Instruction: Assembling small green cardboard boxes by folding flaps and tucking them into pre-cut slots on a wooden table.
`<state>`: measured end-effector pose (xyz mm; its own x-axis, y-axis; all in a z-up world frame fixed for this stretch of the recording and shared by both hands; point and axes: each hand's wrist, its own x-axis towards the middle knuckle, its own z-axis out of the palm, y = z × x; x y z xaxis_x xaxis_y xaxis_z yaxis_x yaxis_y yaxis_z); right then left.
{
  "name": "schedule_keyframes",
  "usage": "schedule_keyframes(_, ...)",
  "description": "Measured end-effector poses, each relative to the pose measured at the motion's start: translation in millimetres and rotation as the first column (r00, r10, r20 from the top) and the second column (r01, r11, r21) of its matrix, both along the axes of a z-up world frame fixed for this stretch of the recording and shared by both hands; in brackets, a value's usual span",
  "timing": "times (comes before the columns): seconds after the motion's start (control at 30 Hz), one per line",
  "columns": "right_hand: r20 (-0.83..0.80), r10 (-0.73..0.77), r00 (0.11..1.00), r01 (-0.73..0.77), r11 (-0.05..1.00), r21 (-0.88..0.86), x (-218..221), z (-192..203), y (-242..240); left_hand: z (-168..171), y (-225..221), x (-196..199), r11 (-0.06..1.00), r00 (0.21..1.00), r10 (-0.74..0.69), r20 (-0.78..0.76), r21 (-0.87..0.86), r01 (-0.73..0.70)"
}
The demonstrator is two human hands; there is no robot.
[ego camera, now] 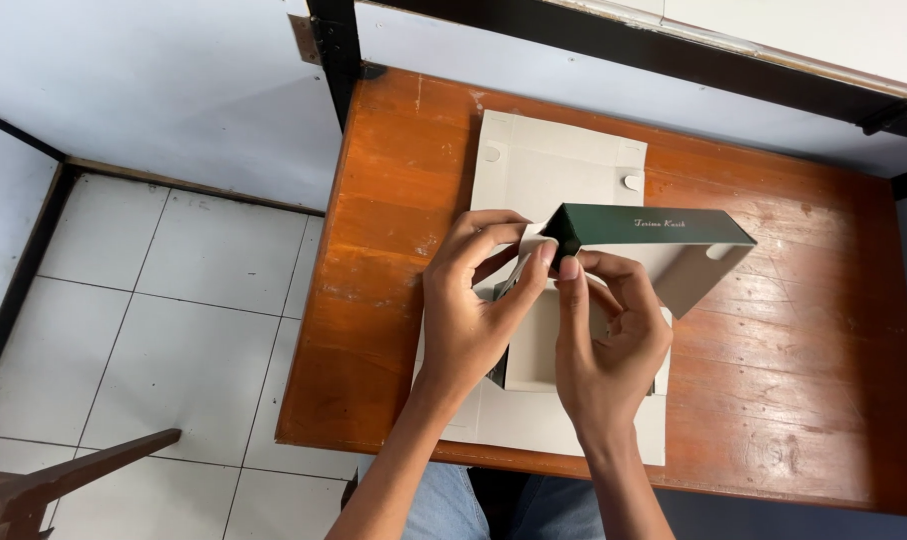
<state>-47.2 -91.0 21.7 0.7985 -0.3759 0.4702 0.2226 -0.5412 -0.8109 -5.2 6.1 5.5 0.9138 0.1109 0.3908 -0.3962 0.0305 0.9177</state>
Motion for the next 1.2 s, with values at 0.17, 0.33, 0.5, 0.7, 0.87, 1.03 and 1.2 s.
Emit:
schedule_keyframes(0.17, -0.032, 0.032, 0.999, -0.029, 0.997, 0.074, 0.3, 0.8, -5.6, 4.5, -3.1, -0.6, 0.997, 0.997, -0.058, -0.059, -0.046, 0.056)
schedule_keyframes(0.33, -0.053, 0.045, 0.998, -0.039, 0.994, 0.097, 1.5, 1.0, -7.3, 5.0, -3.8, 1.3, 0.997, 0.995, -0.065, -0.074, -0.046, 0.062)
schedule_keyframes(0.5, -0.048, 0.04, 0.998, -0.037, 0.997, 0.07, 1.4, 2.3, -5.0, 4.0, -4.4, 2.7, 0.998, 0.998, -0.039, -0.046, -0.044, 0.037)
schedule_keyframes(0.7, -0.029, 0.028, 0.999, -0.029, 1.0, -0.01, 1.5, 5.9, -5.7, 5.7, -5.5, 1.4, 0.999, 1.0, -0.019, -0.022, -0.048, 0.018)
schedule_keyframes(0.87, -0.043, 0.059, 0.997, -0.057, 0.998, 0.039, 2.1, 1.9, -8.5, 4.9, -5.2, 1.2, 0.997, 1.0, -0.021, -0.023, -0.076, 0.019)
schedule_keyframes(1.03, -0.05, 0.069, 0.996, -0.068, 0.997, 0.034, 0.9, 3.4, -7.5, 3.5, -4.7, 0.4, 0.996, 1.0, -0.015, -0.015, -0.09, 0.013)
schedule_keyframes(1.2, -0.018, 0.07, 0.997, -0.071, 0.996, -0.046, 0.9, 3.8, -8.5, 1.5, -3.8, 1.8, 0.999, 0.999, 0.027, 0.019, -0.035, -0.026)
